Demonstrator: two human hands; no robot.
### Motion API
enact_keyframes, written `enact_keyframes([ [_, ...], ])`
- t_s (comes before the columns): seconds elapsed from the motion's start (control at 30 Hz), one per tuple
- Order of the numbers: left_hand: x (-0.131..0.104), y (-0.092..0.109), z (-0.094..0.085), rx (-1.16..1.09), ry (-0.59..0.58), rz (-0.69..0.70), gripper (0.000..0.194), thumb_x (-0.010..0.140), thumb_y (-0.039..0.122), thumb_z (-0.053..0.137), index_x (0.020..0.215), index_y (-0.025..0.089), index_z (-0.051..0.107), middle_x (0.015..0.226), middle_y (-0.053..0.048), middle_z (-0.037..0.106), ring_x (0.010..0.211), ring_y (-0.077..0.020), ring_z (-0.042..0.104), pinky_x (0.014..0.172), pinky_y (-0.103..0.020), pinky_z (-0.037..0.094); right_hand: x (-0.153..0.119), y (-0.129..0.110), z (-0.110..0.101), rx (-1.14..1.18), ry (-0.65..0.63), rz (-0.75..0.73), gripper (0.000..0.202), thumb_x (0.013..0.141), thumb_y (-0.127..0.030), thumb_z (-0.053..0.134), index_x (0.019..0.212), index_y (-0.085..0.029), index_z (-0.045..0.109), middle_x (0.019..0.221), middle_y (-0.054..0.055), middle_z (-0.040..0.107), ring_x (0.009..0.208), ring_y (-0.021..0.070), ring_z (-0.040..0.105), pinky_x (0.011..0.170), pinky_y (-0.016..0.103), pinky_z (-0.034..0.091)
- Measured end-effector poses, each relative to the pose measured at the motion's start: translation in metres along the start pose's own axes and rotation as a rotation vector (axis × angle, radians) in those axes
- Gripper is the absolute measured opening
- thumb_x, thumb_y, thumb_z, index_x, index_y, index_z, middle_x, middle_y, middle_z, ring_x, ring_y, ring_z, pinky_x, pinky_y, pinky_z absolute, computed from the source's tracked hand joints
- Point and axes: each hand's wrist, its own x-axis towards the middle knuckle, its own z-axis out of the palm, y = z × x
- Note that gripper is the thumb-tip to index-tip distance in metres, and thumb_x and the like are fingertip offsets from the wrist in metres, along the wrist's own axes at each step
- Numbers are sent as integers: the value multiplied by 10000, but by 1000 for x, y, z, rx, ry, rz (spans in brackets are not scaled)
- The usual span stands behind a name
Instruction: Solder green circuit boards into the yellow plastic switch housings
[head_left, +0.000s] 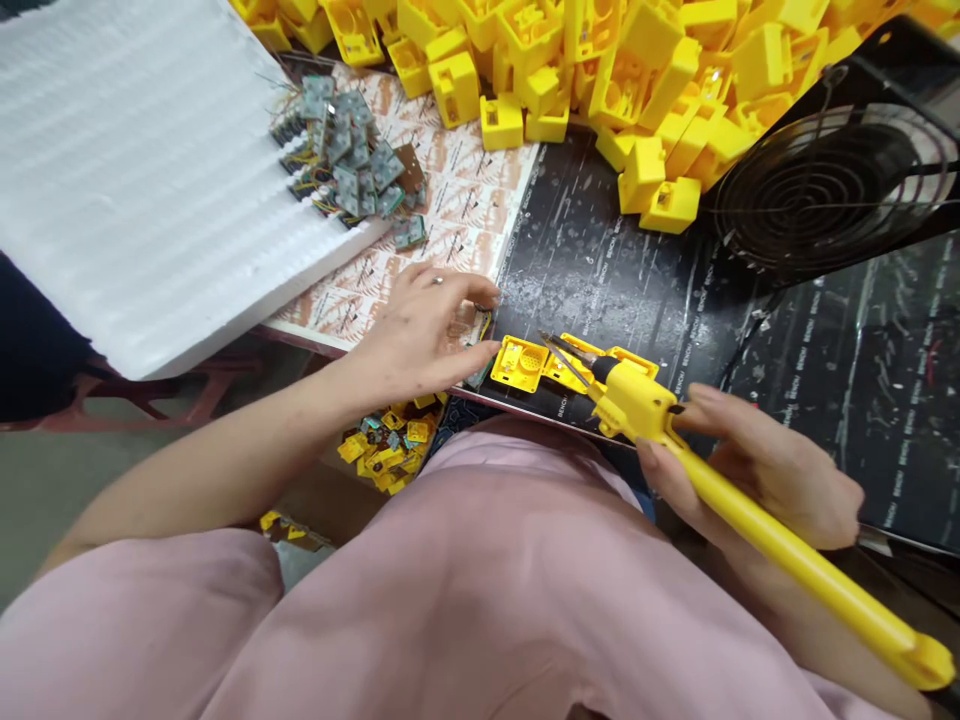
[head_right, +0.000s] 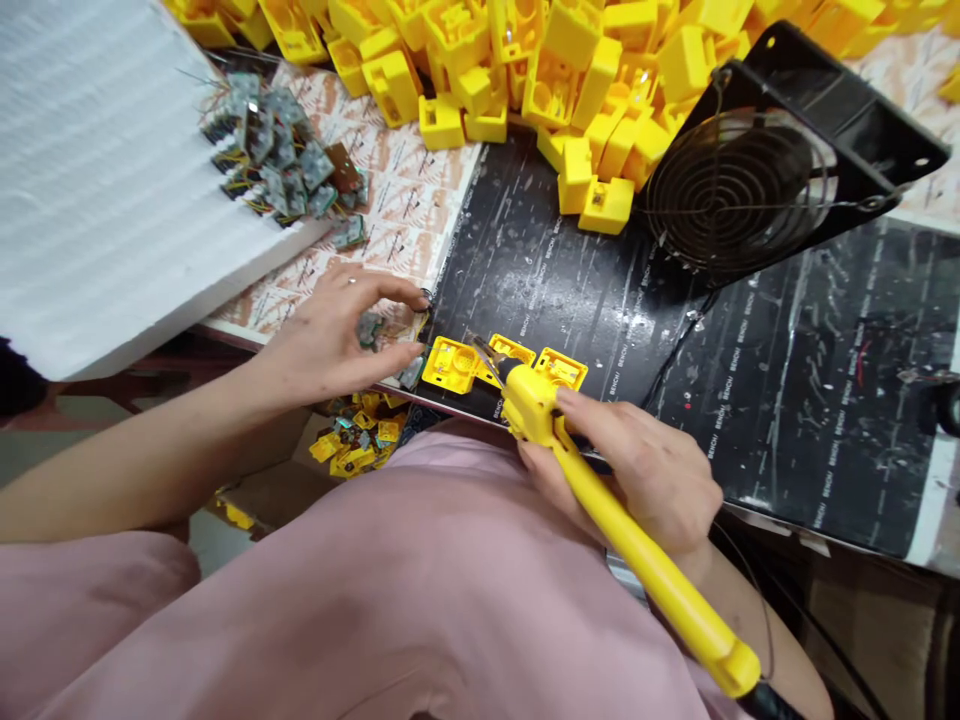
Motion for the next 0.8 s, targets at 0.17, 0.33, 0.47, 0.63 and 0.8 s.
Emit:
enact_keyframes([
  [0.17,-12,-9,16,-74,123,-4,230,1003,409,581,998,237,734,1080,-42,814,1238,-283,704,1255,-597,381,-5,-1,4,72,66,23,384,867,-104,854,1201,-244,727,928,10,807,757,182,787,624,267,655],
  [0.33,-9,-5,19,-14,102,92,245,1032,362,578,903,292,774,903,7,811,1113,-258,738,1338,-666,208,-2,-4,1,106,43,7,237,871,-85,834,1016,-212,695,834,-5,772,716,161,769,552,229,607],
  [0.47,-5,-1,9,14,-1,145,265,1039,325,576,895,297,796,880,-3,807,1091,-267,730,1318,-701,201,-2,-5,-5,2,12,-43,358,920,-170,821,1256,-243,720,895,25,815,725,206,789,577,290,654],
  [0.63,-2,6,2,-19,-84,92,200,957,300,603,887,263,787,913,-2,790,1079,-258,705,1314,-696,200,-3,-4,-15,76,-40,-44,371,908,-111,811,1239,-244,706,854,8,793,727,202,783,555,292,651],
  [0.8,1,12,3,34,-148,68,224,915,321,562,832,235,752,842,-14,752,1047,-270,687,1293,-710,216,3,-2,-15,115,-128,-120,195,913,-143,831,983,-227,670,801,11,751,652,152,744,501,231,602],
])
